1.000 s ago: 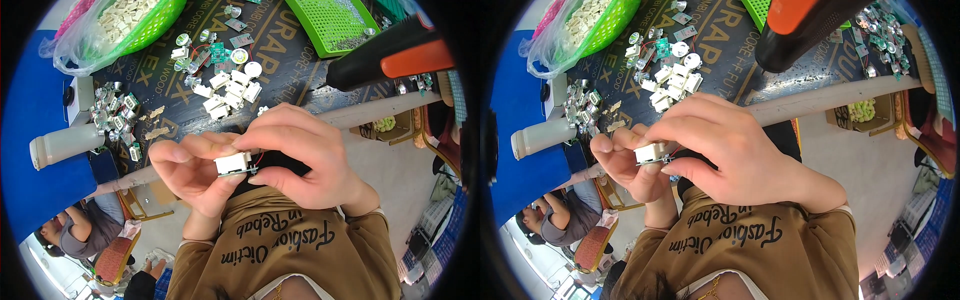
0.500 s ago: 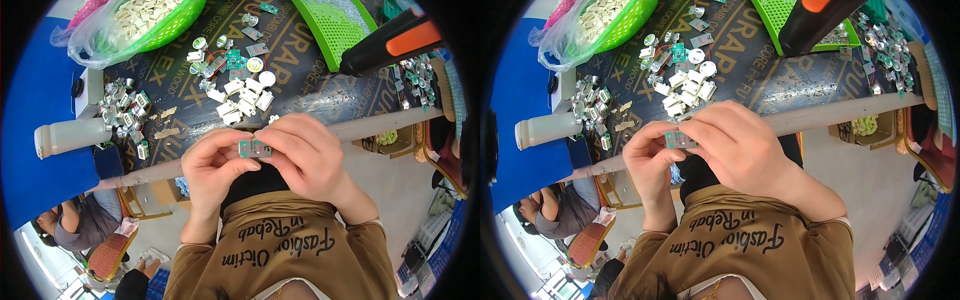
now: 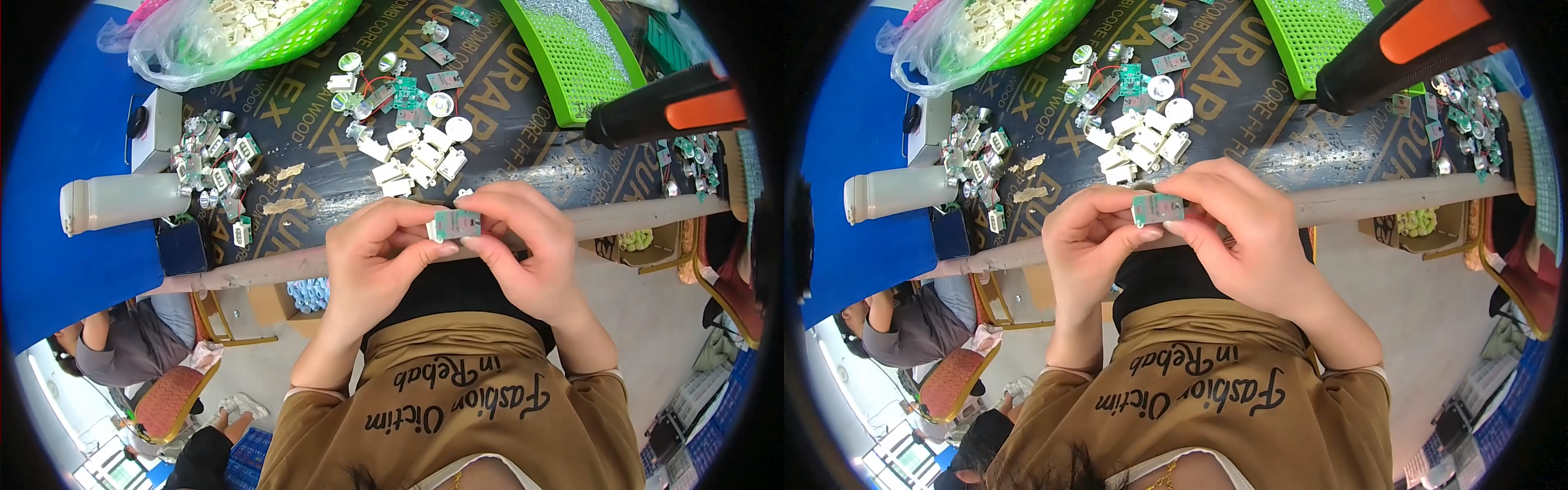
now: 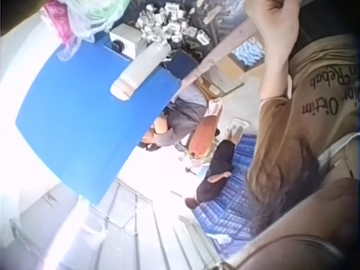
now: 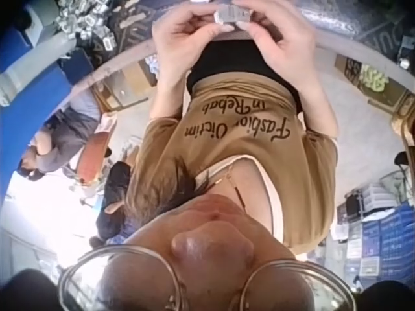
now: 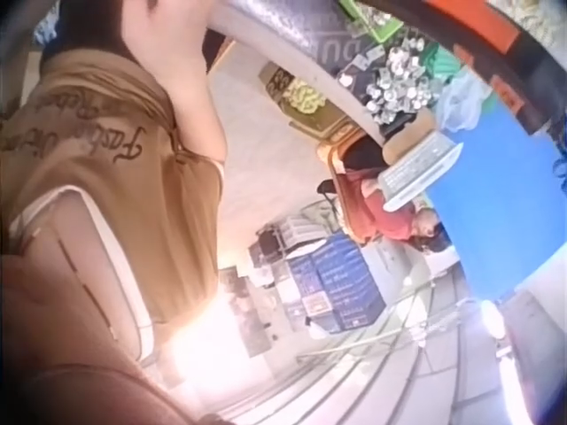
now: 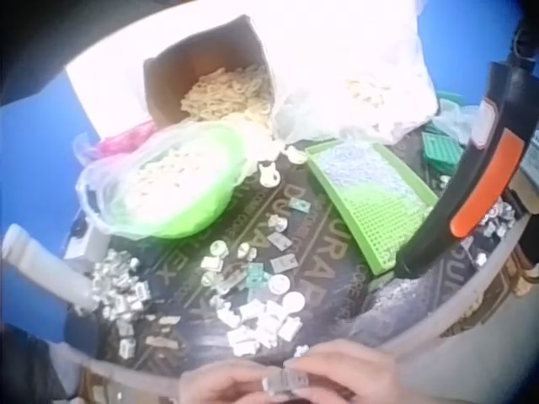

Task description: Assembling small electronic toy components at a factory workbench using a handheld tool.

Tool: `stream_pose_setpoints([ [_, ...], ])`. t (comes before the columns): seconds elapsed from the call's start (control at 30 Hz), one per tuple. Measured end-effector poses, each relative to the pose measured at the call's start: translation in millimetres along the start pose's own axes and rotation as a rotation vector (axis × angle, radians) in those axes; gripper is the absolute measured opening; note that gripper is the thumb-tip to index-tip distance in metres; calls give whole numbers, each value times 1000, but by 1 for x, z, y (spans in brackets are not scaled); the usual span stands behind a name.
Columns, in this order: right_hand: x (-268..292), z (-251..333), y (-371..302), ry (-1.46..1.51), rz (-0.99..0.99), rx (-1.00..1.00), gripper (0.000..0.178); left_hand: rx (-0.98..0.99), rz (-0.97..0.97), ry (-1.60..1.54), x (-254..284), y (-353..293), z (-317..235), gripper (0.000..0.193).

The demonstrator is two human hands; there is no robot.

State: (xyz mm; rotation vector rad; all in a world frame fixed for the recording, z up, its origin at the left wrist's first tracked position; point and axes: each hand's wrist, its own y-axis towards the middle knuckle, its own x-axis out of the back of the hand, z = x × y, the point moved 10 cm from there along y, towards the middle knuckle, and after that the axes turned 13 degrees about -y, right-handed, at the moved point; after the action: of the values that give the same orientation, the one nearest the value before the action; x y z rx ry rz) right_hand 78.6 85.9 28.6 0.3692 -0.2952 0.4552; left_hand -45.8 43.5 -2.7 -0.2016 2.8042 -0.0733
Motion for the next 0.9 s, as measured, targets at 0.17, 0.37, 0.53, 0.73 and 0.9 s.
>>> stream_pose_setpoints([
  [0.17, 18, 13, 2, -331, -39, 34, 26, -282, -67, 586, 8, -5, -32, 20],
  [0.37, 47, -13, 2, -584, -2, -105, 23, -313, -232, 767, 61, -15, -54, 17],
  [0.53, 42, -10, 3, -793, 65, -34, 23, -238, -203, 920, 68, -14, -48, 21],
  [0.73, 37, -14, 6, -818, 160, -52, 24, -280, -132, 1049, 48, -4, -68, 29],
  [0.9, 39, -19, 4, -734, 148, -88, 23, -394, -27, 1113, 20, 20, -81, 24],
])
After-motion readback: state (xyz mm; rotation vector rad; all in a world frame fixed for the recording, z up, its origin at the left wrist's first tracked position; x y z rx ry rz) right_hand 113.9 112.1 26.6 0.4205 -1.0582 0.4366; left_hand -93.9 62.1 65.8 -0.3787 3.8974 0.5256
